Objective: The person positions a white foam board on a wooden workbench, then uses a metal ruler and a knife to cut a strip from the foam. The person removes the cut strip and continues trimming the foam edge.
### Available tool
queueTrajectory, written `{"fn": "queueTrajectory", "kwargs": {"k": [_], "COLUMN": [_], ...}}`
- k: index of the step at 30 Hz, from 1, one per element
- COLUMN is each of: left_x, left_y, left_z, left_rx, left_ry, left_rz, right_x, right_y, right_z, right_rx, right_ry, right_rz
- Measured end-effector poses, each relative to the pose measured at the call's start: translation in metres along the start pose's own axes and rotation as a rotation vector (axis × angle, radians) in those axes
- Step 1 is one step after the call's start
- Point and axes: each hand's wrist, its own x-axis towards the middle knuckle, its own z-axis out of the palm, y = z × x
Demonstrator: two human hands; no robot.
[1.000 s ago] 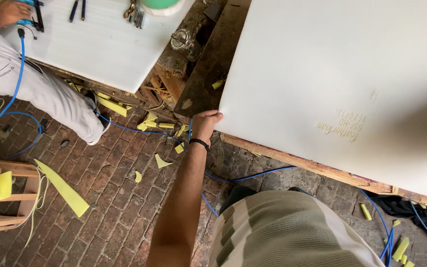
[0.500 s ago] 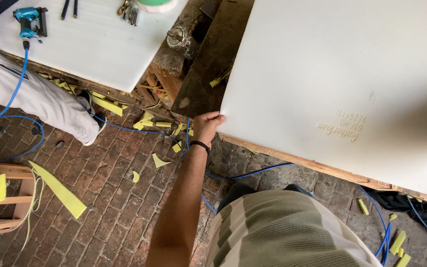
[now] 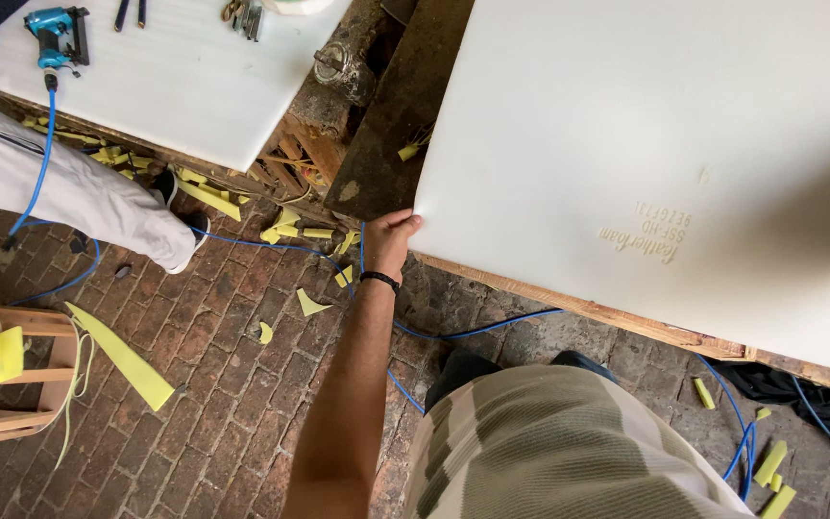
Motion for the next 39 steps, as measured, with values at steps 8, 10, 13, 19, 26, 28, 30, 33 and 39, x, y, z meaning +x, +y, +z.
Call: {"fn": "queueTrajectory", "kwargs": {"k": [8, 10, 13, 19, 26, 28, 30, 33, 39], "left_x": [0.010, 0.013, 0.013, -0.004, -0.038, -0.051, -0.063, -0.067, -0.067], "left_y": [-0.017, -0.020, -0.024, -0.021, 0.012, 0.019, 0.021, 0.021, 0.019], "left_z": [-0.002, -0.003, -0.004, 0.014, 0.095, 0.108, 0.110, 0.110, 0.111], "left_rx": [0.060, 0.112, 0.304, 0.736, 1.237, 1.364, 1.364, 1.387, 1.386], "left_ry": [0.010, -0.007, 0.034, 0.191, -0.223, -0.288, -0.250, -0.202, -0.196], "left_rz": [0.059, 0.118, 0.157, 0.523, 0.648, 0.635, 0.668, 0.696, 0.688], "right_x": [0.009, 0.010, 0.012, 0.016, 0.044, 0.056, 0.069, 0.082, 0.066], "right_y": [-0.009, -0.010, -0.011, -0.012, 0.022, 0.040, 0.056, 0.072, 0.062], "right_z": [0.003, 0.003, 0.003, -0.006, -0.014, -0.014, -0.014, -0.013, -0.012], "right_rx": [-0.015, -0.022, -0.035, -0.069, -0.079, 0.014, -0.021, -0.030, 0.031], "right_ry": [-0.012, -0.013, -0.010, 0.017, 0.103, 0.106, 0.080, 0.043, 0.047], "right_rz": [-0.010, -0.011, -0.012, -0.011, -0.030, -0.140, -0.257, -0.304, -0.276]}}
